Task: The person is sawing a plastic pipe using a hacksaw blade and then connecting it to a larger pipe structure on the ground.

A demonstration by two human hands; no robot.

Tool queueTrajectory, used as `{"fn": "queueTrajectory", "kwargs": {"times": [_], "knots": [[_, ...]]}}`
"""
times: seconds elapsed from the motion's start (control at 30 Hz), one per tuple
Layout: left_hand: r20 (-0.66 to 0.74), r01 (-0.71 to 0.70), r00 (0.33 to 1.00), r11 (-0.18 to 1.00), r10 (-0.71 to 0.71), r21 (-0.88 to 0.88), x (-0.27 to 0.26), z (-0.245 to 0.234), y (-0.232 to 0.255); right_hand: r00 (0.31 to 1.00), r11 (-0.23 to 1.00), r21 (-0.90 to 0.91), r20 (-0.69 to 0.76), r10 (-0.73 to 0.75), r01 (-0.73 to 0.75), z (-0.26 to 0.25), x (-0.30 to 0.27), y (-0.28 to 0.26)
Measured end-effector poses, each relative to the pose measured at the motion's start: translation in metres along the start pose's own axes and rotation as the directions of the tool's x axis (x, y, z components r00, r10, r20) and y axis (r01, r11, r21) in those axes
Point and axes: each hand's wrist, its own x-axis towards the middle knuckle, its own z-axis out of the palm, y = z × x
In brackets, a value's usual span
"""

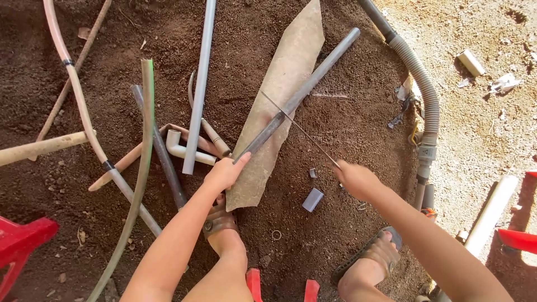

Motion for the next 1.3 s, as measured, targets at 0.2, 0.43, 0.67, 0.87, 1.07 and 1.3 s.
{"fn": "queueTrajectory", "kwargs": {"times": [0.2,0.43,0.67,0.87,1.07,1.3], "knots": [[0.019,-0.009,1.0,0.999,0.009,-0.038,0.001,-0.005,0.0,1.0,0.994,-0.11,0.017,0.014,-0.012,0.04,-0.071,0.073],[0.0,-0.017,1.0,1.0,0.017,-0.025,0.008,-0.002,-0.007,0.993,0.995,0.021,0.055,0.101,-0.102,0.017,-0.058,0.072],[-0.002,-0.005,1.0,1.0,0.005,-0.031,-0.001,-0.005,0.001,0.998,0.995,-0.082,-0.033,0.06,-0.063,0.021,-0.066,0.091],[-0.031,-0.024,0.999,1.0,0.024,0.0,-0.01,-0.012,0.005,0.991,0.995,0.007,-0.095,0.098,-0.098,0.037,-0.069,0.108],[-0.321,-0.036,0.941,0.973,0.11,0.228,-0.041,-0.011,0.0,0.975,0.985,0.069,-0.149,0.165,-0.156,0.037,-0.077,0.111],[-0.596,-0.135,0.399,0.688,0.697,0.713,0.023,0.005,-0.084,0.957,0.969,0.121,-0.168,0.235,-0.216,0.051,-0.073,0.135]]}}
